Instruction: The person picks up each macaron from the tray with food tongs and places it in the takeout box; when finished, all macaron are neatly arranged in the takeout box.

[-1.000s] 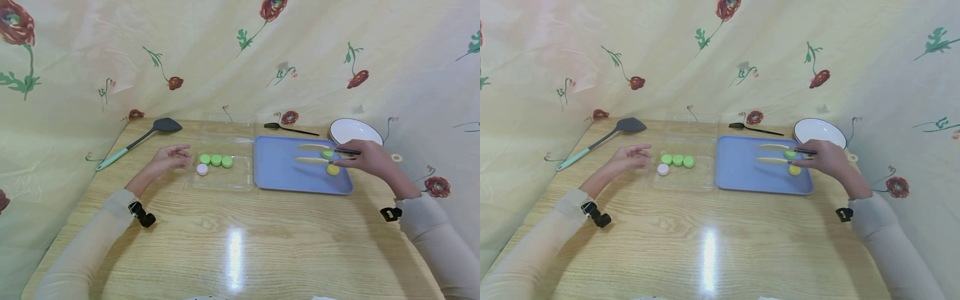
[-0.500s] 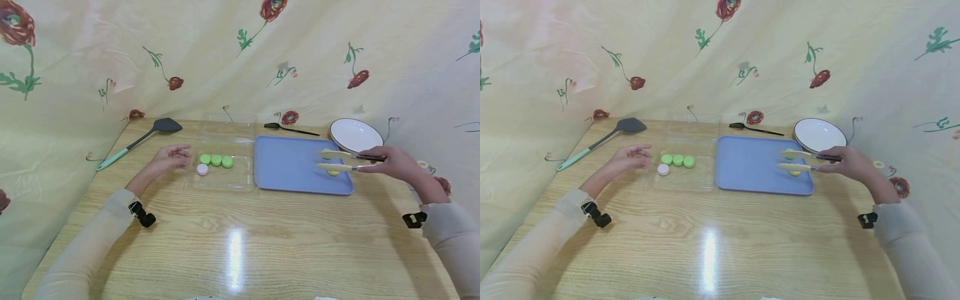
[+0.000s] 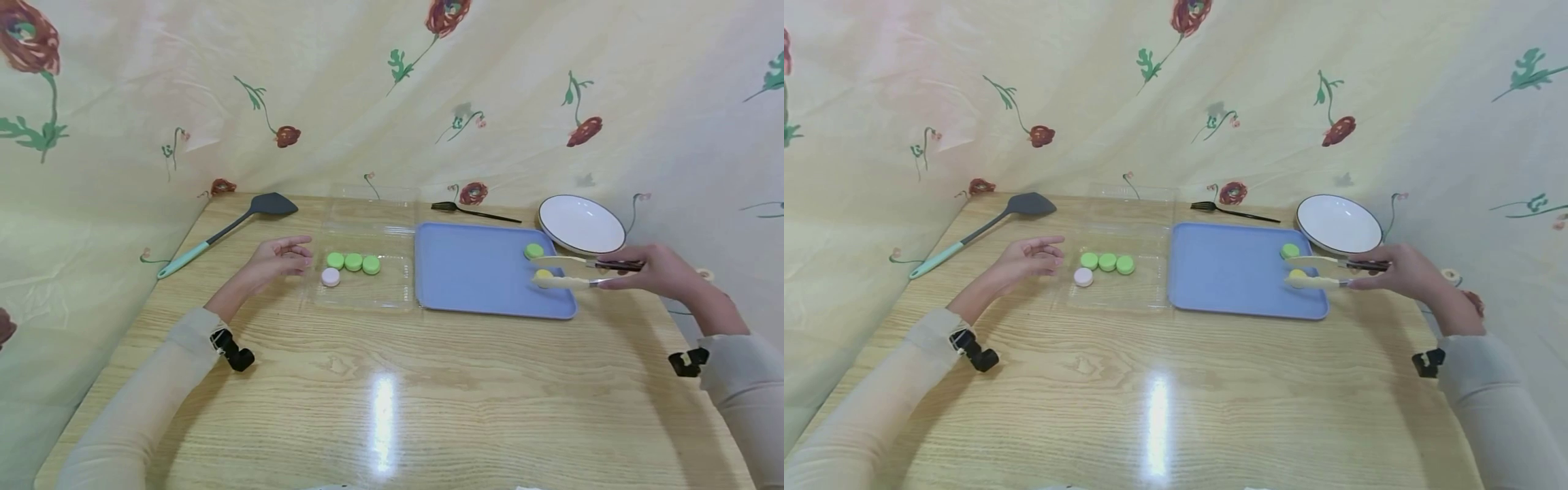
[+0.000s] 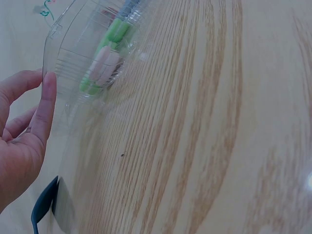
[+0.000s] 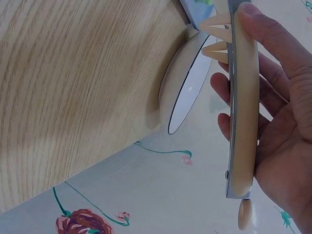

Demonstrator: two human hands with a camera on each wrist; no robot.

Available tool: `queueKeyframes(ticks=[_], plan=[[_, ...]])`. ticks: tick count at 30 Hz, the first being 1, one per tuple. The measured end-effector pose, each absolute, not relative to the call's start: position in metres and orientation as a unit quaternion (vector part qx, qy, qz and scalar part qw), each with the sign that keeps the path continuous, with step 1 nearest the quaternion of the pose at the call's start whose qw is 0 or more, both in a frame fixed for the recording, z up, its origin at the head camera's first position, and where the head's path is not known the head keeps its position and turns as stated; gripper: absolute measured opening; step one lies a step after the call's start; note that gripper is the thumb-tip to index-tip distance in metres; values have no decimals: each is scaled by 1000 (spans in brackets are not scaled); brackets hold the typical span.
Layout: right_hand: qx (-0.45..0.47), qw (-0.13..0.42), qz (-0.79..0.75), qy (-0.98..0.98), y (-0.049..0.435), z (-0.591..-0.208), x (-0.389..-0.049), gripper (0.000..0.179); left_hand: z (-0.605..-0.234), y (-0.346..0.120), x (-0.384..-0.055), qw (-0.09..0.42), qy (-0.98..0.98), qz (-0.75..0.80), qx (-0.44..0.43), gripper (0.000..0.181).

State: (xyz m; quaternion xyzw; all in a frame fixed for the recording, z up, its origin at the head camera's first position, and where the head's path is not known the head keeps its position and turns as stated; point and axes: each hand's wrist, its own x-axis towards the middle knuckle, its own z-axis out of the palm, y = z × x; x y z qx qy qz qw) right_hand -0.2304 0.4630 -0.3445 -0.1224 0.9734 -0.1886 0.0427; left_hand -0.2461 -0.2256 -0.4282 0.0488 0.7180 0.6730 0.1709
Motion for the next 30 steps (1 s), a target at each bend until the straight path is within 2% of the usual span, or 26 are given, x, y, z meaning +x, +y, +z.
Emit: queueKeyframes(ticks=[18,30], plan=[[-91,97,-161,978,482,-352,-233,64,-426,-224,-244,168,723,668,44,65],[-82,87,-151,981,478,-356,-235,60,-429,-225,-245,170,725,667,42,65]])
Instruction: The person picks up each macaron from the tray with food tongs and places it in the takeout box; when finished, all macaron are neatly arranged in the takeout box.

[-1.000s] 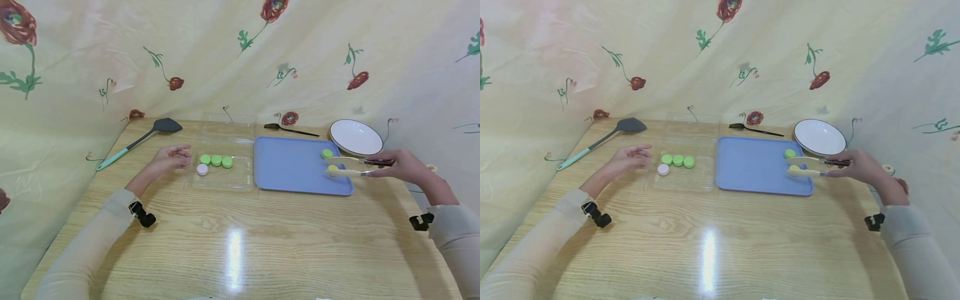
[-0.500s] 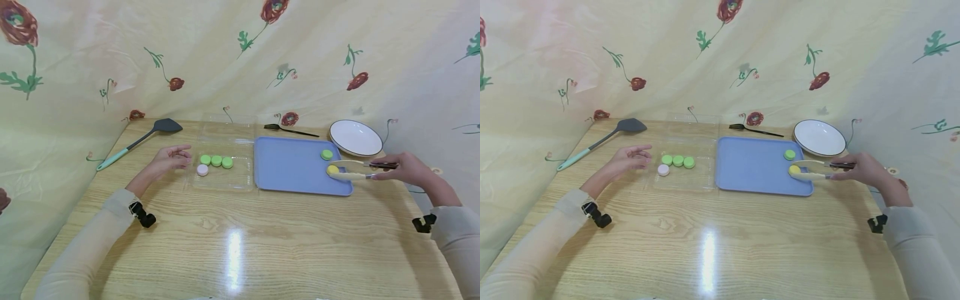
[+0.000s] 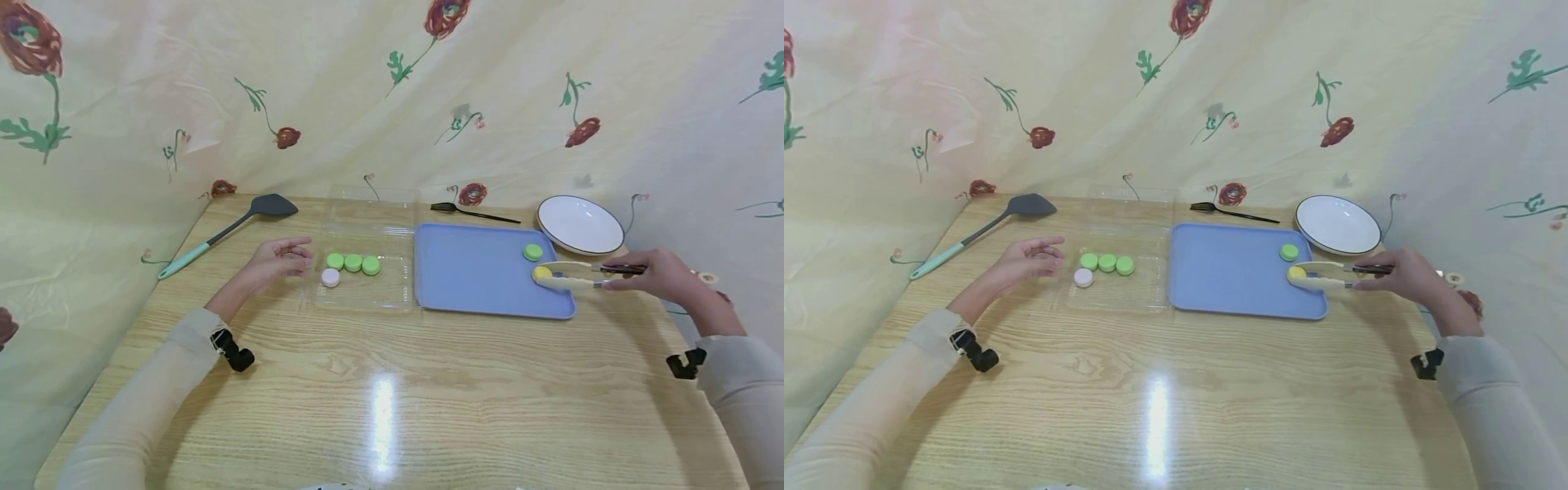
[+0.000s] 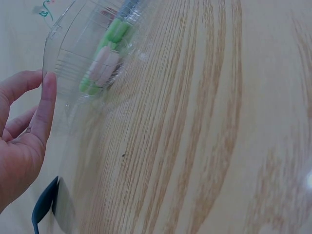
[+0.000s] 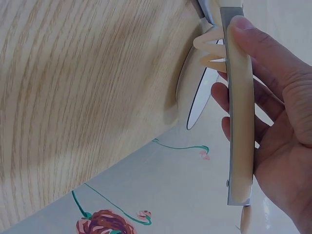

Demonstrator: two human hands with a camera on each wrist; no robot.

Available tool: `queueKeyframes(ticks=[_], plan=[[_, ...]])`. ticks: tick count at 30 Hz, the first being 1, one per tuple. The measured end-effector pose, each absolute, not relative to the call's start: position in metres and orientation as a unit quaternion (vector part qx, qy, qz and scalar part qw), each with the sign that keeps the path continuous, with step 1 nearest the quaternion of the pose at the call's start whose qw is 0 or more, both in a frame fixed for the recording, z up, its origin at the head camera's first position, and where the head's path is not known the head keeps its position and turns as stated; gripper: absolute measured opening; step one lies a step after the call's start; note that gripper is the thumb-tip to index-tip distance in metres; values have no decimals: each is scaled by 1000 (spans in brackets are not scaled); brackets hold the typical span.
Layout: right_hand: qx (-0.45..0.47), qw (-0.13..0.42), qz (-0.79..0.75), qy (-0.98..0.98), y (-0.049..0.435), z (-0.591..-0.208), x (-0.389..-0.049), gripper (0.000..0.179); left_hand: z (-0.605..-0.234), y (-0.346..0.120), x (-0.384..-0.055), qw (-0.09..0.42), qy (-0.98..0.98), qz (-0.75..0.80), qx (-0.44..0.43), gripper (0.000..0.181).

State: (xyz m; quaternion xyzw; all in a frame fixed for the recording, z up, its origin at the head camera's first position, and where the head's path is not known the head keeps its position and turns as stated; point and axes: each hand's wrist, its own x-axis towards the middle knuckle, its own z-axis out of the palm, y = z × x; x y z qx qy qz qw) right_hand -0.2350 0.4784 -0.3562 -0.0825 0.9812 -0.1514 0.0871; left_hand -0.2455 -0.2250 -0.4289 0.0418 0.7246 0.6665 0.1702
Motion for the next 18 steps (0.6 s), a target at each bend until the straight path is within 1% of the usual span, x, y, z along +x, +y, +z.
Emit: queueKeyframes(ticks=[8,18], plan=[[-82,83,-158,980,476,-355,-233,58,-428,-224,-245,171,724,667,44,65],[-96,57,-168,979,469,-357,-232,53,-428,-224,-246,170,728,663,41,65]])
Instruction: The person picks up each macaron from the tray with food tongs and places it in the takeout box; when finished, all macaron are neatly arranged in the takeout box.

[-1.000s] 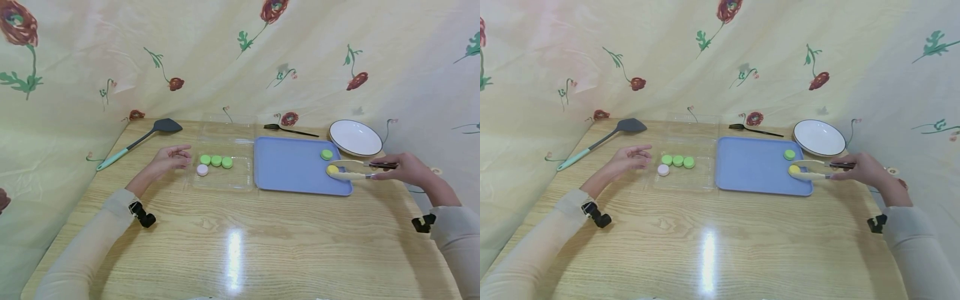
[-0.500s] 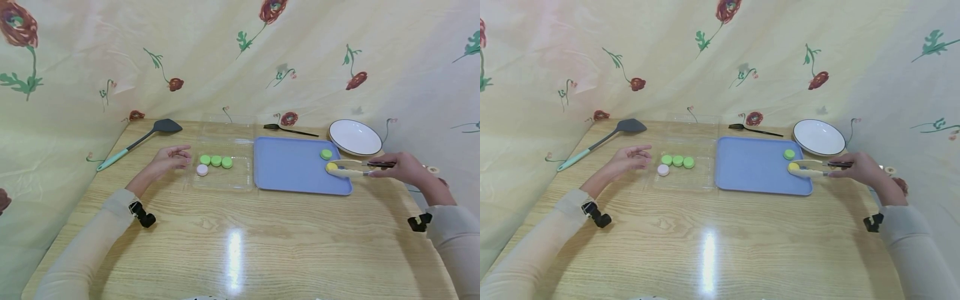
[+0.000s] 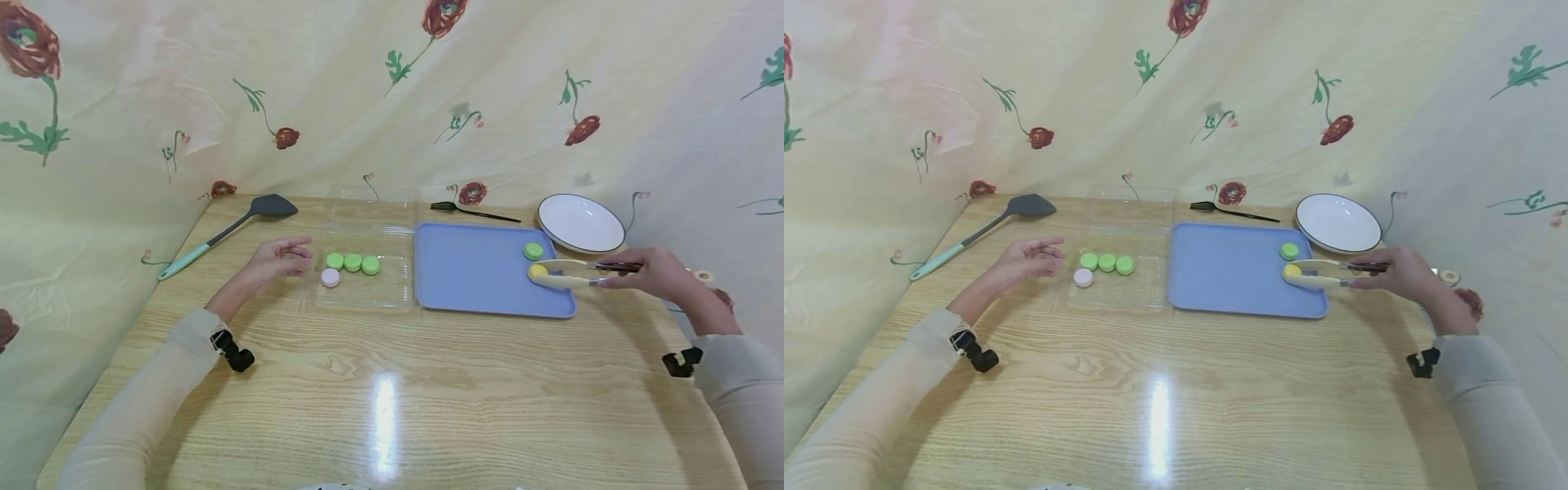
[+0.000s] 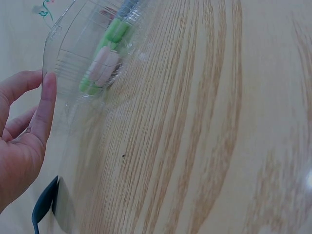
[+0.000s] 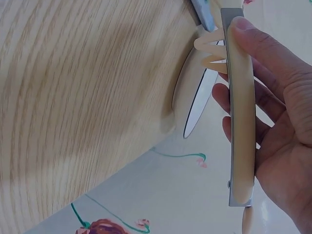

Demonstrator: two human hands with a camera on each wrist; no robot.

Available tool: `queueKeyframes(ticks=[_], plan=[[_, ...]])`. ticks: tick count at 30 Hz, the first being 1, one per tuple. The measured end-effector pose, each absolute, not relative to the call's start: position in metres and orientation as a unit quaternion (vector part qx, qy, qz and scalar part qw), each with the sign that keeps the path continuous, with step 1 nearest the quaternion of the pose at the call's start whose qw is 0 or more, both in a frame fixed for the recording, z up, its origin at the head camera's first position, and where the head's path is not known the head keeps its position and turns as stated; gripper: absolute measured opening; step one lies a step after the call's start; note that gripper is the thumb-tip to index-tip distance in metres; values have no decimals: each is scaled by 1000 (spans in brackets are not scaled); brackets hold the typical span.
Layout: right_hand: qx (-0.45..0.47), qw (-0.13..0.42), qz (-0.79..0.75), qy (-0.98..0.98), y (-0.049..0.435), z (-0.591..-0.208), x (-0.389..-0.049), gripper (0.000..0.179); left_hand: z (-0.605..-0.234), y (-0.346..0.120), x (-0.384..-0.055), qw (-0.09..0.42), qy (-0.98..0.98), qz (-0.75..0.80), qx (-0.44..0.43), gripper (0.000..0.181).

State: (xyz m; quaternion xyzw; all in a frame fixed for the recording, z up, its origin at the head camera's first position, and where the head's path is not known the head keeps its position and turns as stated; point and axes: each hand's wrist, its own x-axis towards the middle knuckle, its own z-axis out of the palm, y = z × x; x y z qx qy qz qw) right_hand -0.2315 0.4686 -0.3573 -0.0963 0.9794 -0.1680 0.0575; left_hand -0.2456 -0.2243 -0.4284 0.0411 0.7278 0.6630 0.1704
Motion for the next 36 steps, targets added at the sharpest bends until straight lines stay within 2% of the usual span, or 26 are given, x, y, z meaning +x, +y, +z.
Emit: queueKeyframes(ticks=[8,16,36], plan=[[-99,45,-181,977,451,-358,-233,52,-429,-224,-245,168,729,662,41,64],[-137,9,-193,972,434,-360,-238,45,-429,-225,-245,170,729,662,40,65],[-185,-14,-253,949,362,-358,-257,44,-432,-227,-248,166,725,666,51,64]])
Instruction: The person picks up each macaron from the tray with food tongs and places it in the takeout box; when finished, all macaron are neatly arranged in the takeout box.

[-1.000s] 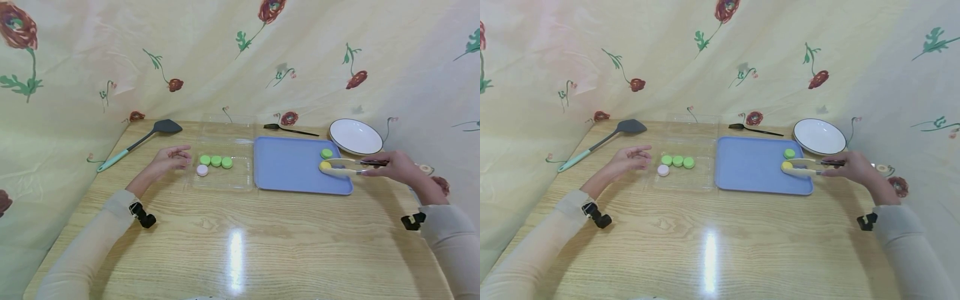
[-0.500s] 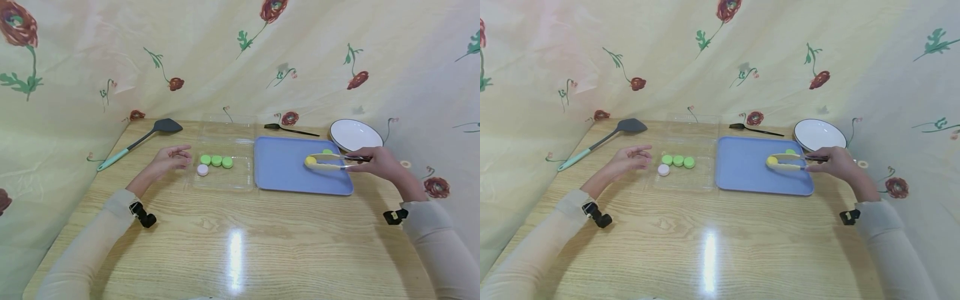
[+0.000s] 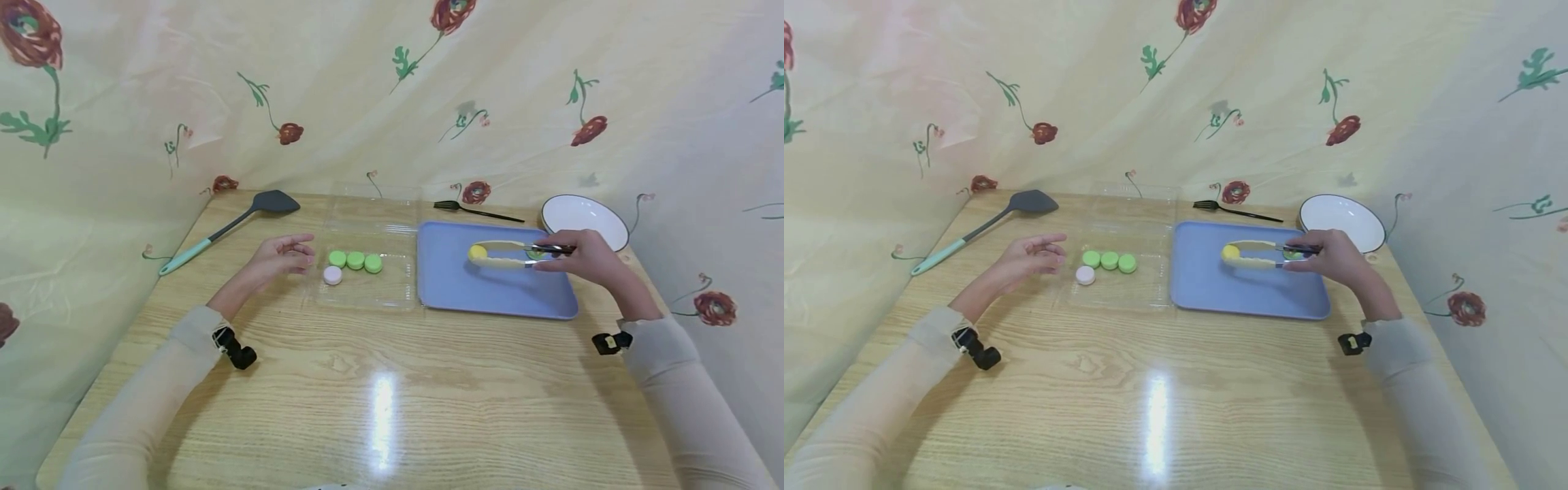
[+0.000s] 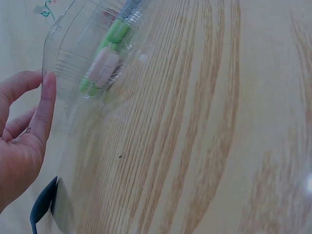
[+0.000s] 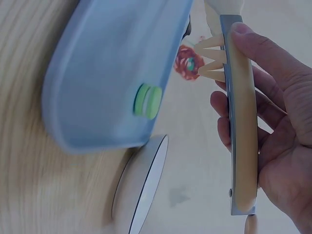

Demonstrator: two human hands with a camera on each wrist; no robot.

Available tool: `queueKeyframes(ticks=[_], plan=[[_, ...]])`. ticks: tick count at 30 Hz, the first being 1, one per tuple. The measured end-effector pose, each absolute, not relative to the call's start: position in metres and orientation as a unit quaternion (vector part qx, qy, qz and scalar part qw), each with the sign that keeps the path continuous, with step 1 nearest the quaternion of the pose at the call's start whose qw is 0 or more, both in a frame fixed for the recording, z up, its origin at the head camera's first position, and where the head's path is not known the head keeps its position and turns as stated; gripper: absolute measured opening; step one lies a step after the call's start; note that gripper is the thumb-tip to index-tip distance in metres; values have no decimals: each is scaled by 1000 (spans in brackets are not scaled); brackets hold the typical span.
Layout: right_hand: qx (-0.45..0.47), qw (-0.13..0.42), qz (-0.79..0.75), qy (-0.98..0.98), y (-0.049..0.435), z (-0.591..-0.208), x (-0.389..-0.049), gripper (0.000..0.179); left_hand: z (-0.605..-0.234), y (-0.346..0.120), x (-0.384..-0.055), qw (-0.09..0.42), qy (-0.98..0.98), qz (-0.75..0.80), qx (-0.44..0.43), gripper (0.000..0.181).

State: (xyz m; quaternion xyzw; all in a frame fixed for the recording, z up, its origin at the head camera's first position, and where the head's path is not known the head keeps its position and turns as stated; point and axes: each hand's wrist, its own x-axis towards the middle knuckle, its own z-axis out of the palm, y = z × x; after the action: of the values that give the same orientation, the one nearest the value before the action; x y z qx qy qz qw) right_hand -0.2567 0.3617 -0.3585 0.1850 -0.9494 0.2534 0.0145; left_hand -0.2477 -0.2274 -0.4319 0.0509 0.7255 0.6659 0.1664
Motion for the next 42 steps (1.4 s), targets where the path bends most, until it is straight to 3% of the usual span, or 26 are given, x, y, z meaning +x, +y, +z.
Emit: queueKeyframes(ticks=[26,42], plan=[[283,55,282,-915,292,-340,-263,42,-429,-225,-246,166,720,672,45,64],[277,8,295,-914,234,-332,-262,45,-430,-225,-246,164,717,675,51,63]])
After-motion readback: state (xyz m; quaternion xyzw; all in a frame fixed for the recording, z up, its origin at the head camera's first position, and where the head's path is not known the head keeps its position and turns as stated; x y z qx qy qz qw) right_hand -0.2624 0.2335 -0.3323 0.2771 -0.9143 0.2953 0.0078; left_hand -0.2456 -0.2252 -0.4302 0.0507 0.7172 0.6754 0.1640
